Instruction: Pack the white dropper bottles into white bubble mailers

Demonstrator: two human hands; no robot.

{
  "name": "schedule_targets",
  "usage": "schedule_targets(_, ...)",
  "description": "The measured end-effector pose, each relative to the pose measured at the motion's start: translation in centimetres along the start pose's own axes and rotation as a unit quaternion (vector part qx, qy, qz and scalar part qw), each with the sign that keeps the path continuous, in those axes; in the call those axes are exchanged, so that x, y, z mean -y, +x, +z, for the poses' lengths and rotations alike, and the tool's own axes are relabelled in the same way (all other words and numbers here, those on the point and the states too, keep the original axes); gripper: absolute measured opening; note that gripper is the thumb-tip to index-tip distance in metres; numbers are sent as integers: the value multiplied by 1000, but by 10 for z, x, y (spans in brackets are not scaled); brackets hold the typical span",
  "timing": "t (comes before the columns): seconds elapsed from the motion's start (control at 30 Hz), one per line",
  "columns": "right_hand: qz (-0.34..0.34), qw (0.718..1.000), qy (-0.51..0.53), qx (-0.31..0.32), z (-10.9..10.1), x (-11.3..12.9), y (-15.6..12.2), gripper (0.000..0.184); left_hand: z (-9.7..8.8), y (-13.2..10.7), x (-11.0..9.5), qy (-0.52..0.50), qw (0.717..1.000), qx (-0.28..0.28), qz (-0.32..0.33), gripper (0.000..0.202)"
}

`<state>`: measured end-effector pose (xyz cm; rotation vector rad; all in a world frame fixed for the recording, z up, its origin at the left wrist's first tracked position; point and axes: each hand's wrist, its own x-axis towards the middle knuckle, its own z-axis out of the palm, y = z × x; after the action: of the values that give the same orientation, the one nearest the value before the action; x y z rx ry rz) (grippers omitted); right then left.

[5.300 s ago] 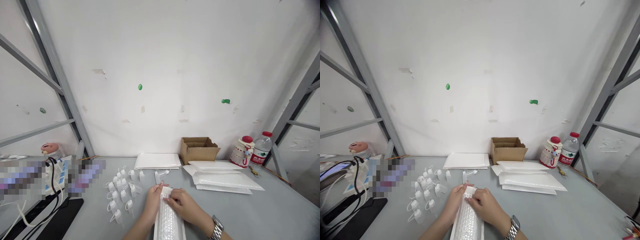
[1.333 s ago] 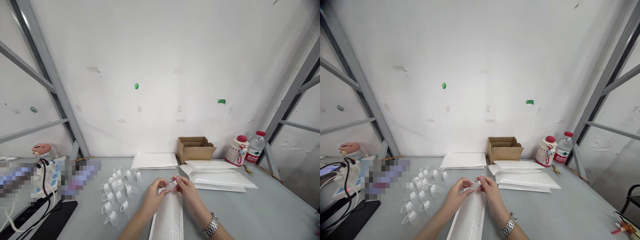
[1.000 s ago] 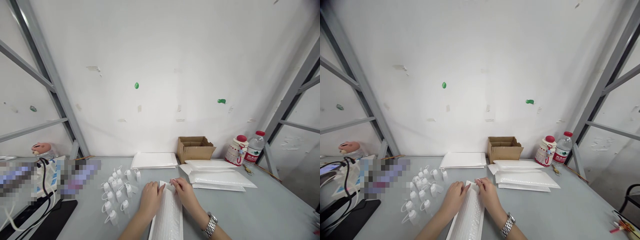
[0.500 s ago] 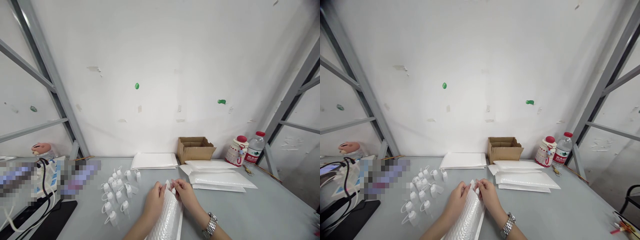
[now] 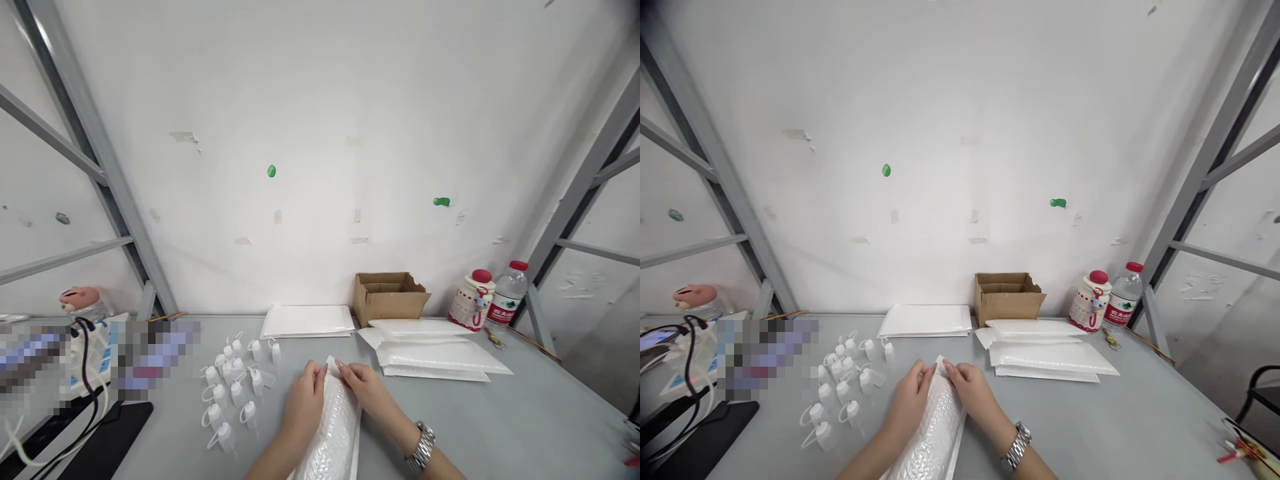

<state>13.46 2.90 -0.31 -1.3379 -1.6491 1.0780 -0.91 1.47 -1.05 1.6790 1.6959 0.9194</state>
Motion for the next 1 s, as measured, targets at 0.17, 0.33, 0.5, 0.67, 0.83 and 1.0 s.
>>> schedule_targets(0.17,18,999,19,31,-8,3,1,46,0,0,0,-26,1000,-4,-3,27)
schedule_targets(0.33,77,992,44,92,-13,8,-2,47,2,1,1,-60,998,19,10,31)
schedule_targets(0.5,37,998,51,7,-7,3,1,34,-3,5,0,-59,998,-14,-12,29)
schedule_targets(0.67,25,997,14,78,-8,1,-2,42,-3,4,0,-47,999,-23,-16,27)
schedule_targets(0.83,13,989,5,145,-5,4,-7,47,3,2,2,-46,999,-16,-6,25)
schedule_targets(1.0,-33,984,36,-173,-1,0,-1,37,-9,9,0,-154,986,-55,-14,30)
